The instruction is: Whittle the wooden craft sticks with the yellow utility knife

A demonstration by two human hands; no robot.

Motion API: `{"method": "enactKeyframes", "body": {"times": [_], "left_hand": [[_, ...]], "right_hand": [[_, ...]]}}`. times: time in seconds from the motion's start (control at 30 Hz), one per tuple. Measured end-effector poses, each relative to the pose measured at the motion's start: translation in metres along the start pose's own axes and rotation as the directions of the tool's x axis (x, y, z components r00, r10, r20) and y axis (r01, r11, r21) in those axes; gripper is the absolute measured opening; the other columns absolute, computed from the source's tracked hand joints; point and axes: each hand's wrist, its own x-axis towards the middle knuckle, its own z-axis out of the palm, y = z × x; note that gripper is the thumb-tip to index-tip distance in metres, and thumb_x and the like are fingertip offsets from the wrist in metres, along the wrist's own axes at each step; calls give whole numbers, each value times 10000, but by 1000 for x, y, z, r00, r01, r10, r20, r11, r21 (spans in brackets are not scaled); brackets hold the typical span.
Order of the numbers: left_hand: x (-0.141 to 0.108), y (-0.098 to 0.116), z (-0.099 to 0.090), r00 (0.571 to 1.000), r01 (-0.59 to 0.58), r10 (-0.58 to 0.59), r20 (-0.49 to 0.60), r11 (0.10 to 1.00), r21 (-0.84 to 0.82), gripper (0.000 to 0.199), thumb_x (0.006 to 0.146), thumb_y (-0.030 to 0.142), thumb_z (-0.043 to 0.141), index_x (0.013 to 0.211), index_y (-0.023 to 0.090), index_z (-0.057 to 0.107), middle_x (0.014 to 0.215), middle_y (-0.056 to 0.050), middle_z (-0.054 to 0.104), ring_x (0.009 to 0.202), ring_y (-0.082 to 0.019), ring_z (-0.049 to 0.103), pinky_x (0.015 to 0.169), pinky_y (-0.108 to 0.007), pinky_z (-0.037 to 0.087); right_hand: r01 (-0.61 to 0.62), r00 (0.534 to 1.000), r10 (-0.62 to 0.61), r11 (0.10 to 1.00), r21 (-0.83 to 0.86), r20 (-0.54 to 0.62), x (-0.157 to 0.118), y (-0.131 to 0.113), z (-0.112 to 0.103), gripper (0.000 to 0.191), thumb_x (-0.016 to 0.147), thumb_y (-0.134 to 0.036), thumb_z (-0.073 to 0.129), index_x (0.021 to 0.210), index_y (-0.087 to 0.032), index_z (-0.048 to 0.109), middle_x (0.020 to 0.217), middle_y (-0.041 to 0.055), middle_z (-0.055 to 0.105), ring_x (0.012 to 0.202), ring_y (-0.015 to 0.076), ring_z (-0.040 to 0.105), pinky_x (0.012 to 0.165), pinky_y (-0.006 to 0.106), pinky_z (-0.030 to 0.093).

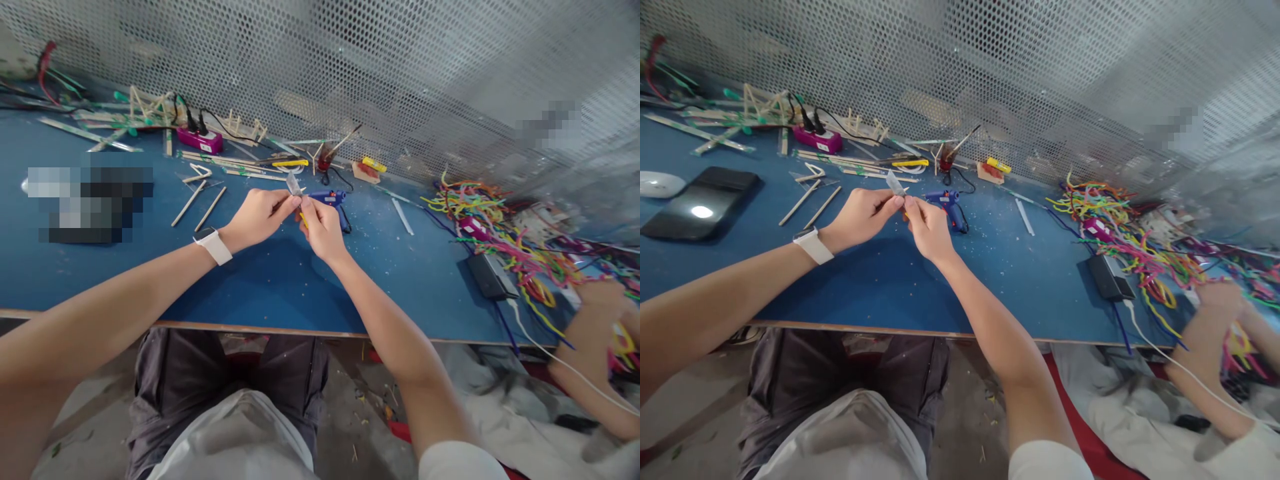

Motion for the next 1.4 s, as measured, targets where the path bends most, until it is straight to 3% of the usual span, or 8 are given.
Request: {"method": "enactKeyframes", "body": {"times": [0.33,0.87,1.4], "left_hand": [[0,2,-3,1000,13,-14,-20,1000,-22,574,1189,547,547,792,199,772,582,-2,604,558,-152,494,611,-331,371],[1,0,-2,996,-51,48,-71,998,-37,742,1183,718,510,640,215,553,514,18,478,524,-131,405,554,-325,294],[0,2,0,996,-33,29,-89,998,-48,722,1182,653,536,609,215,553,481,15,487,493,-129,428,537,-316,298]], "right_hand": [[5,1000,-5,1000,-7,-21,-2,-2,0,788,1083,-978,445,832,-249,610,647,-12,513,583,150,487,517,303,337],[26,999,-26,1000,8,-32,-3,-3,3,785,1079,-980,446,820,-252,587,637,-22,494,574,142,482,515,288,333],[49,997,-47,998,33,-58,-3,0,3,762,1096,-945,488,816,-245,599,651,-17,514,584,138,491,522,291,340]]}}
